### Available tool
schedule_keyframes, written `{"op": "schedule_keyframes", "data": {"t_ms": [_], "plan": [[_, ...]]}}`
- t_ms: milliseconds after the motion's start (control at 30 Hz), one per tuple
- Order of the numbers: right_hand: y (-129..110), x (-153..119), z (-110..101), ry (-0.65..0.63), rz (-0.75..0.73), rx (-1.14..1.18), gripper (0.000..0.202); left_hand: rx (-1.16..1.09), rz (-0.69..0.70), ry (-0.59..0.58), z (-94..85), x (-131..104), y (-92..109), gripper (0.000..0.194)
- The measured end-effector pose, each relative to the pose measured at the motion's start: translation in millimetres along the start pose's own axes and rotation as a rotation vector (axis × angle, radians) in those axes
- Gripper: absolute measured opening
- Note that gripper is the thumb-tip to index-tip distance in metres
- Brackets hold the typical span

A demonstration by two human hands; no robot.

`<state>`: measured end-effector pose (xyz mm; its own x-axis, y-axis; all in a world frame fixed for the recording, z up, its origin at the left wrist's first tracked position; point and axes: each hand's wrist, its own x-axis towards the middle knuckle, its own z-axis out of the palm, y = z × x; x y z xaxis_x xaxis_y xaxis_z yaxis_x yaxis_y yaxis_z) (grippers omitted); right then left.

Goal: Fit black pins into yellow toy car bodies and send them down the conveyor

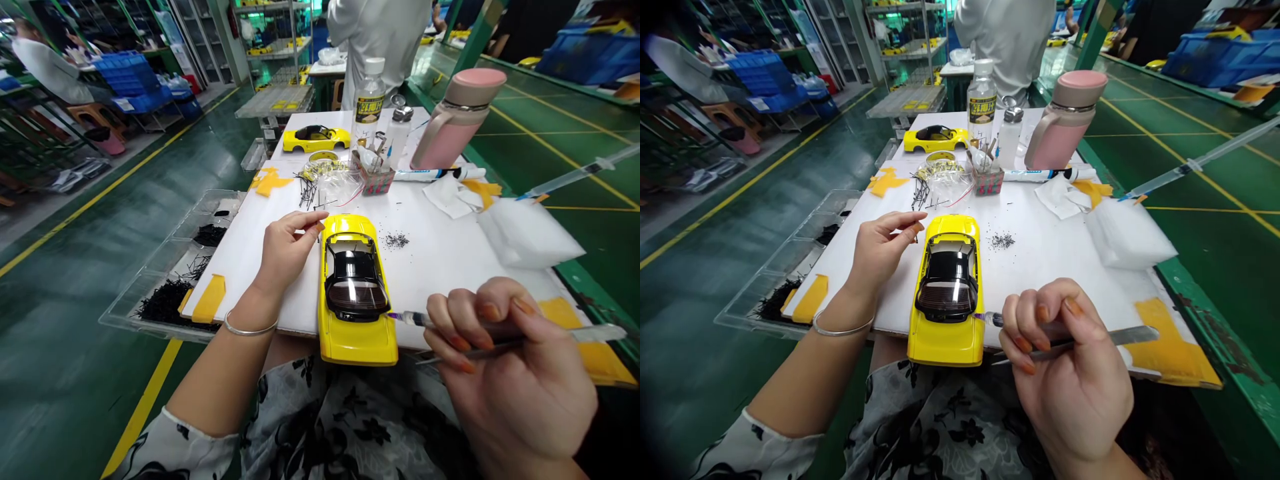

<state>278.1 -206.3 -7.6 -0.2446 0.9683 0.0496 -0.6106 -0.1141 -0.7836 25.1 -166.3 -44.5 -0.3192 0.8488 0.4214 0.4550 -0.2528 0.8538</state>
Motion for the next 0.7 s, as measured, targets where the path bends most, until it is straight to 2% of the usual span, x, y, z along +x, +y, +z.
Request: {"op": "schedule_keyframes", "data": {"t_ms": [167,367,567,700], "plan": [[-3.2,4.3,0.6,-0.053,0.025,-0.01,0.025,0.009,-0.012,-0.006,-0.7,-0.7,1.7,0.024],[-8.5,8.7,1.6,-0.184,0.035,-0.098,0.028,0.024,-0.019,-0.002,-0.8,-0.3,2.2,0.024],[-12.0,10.6,-4.3,-0.304,0.113,-0.205,0.029,0.019,-0.023,-0.005,-0.2,-0.7,2.7,0.025],[-19.7,16.4,-9.8,-0.505,0.124,-0.362,0.035,0.037,-0.039,-0.002,-0.3,-1.2,3.8,0.025]]}}
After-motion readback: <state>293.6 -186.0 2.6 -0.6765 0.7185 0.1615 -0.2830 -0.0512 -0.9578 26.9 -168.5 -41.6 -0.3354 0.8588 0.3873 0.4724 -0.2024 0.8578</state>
